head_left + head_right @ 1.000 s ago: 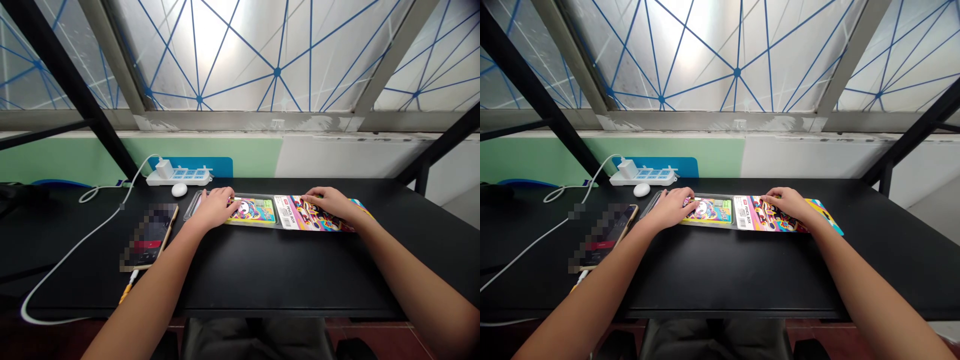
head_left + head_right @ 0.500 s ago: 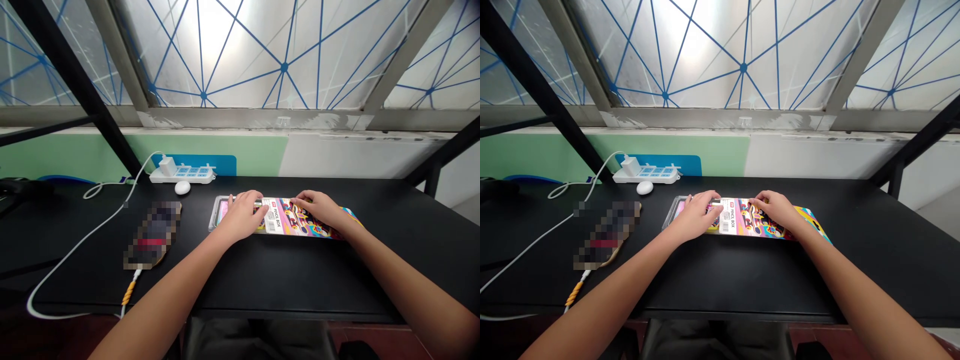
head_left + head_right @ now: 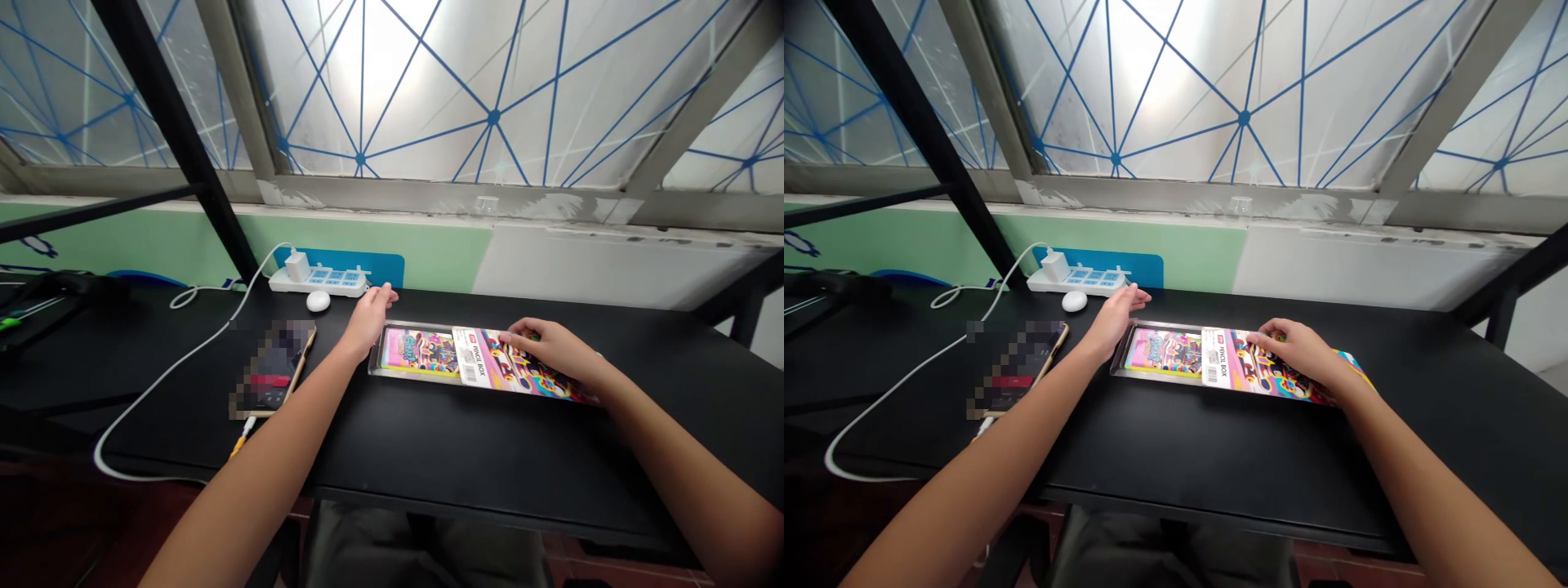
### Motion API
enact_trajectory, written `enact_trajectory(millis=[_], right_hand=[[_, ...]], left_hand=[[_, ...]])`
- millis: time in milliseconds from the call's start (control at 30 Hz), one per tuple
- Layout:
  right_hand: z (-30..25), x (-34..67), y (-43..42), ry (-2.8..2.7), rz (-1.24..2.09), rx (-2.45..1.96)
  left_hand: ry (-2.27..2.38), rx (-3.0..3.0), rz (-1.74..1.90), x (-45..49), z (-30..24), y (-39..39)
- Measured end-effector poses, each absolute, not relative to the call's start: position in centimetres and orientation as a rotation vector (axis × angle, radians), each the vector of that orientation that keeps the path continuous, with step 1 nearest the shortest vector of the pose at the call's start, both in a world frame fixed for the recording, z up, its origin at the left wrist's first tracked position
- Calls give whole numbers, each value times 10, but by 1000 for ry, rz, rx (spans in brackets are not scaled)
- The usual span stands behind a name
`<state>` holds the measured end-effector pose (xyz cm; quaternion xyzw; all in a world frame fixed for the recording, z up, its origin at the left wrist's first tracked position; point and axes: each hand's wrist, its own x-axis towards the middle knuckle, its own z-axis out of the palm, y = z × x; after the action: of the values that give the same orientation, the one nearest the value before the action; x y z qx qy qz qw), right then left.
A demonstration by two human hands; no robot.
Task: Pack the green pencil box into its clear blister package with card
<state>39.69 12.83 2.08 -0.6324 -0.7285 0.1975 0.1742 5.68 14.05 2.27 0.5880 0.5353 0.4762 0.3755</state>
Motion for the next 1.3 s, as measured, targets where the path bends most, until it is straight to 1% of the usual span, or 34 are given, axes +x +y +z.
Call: enact_trajectory(millis=[200,367,600,733,833,933,1033,1133,1233,1300], right_hand=[[21,402,136,-2159,505,-1735],[23,382,145,-2230,490,-1691],[30,301,156,-2381,516,-1635],[34,243,154,-2489,449,-1508],[38,223,148,-2533,351,-1483],[41,233,146,-2540,212,-1499],[38,271,148,-2482,208,-1547],[32,320,150,-2331,343,-1619],[27,358,146,-2225,584,-1669],[27,367,142,-2211,621,-1683]], left_hand=[[1143,1217,1288,66,23,137],[1071,1082,1372,67,26,135],[989,1021,1372,67,27,134],[948,968,1381,66,23,138],[944,873,1426,65,18,142],[989,770,1413,65,15,143],[1005,732,1376,63,15,142],[982,736,1338,61,16,141],[923,758,1315,58,14,141],[890,770,1326,57,12,143]])
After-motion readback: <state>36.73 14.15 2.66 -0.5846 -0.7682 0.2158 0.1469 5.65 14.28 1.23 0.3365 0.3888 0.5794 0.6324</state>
